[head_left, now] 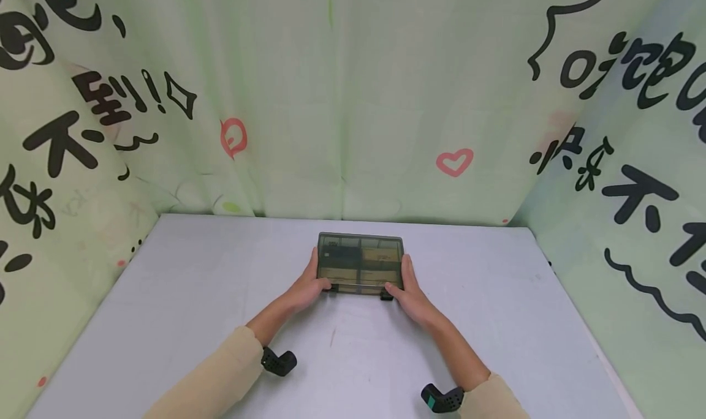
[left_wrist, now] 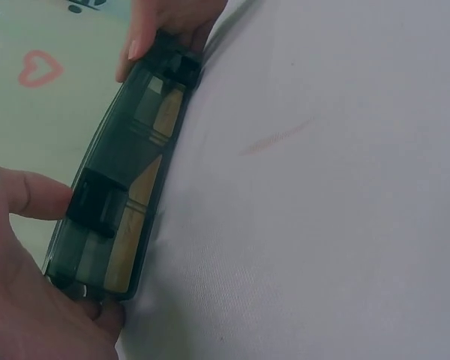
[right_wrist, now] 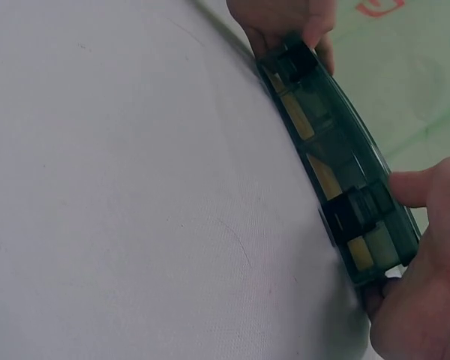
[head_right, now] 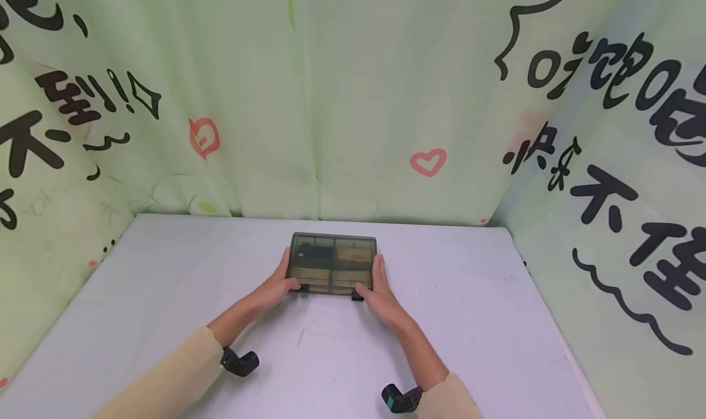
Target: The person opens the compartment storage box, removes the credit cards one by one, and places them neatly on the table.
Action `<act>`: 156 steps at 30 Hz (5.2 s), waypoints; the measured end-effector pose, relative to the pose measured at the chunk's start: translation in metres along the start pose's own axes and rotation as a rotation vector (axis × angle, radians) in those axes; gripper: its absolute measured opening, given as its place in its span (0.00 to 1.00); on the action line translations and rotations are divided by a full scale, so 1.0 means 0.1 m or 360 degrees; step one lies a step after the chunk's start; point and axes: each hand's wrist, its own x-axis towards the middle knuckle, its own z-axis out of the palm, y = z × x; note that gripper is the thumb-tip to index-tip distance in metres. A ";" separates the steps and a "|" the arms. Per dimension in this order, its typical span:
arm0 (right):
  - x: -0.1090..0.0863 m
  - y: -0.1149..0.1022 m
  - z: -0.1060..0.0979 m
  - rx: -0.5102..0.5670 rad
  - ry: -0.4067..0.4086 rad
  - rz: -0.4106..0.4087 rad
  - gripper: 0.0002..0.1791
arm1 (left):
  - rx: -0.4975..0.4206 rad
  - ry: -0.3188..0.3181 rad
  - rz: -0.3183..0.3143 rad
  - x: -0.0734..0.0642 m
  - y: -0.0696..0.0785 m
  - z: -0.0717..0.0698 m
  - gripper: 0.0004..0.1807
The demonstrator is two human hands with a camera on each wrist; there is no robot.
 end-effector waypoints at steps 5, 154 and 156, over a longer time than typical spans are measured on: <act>0.00 0.00 0.00 0.0012 -0.0007 -0.0013 0.45 | -0.0081 -0.0013 -0.0060 0.01 0.01 0.01 0.52; 0.09 -0.25 -0.53 0.0159 0.0443 -0.0380 0.30 | 0.0272 -0.0005 0.0106 -0.02 -0.05 -0.30 0.44; 0.10 -0.26 -0.54 0.0160 0.0437 -0.0371 0.31 | 0.0280 -0.0001 0.0091 -0.02 -0.05 -0.30 0.45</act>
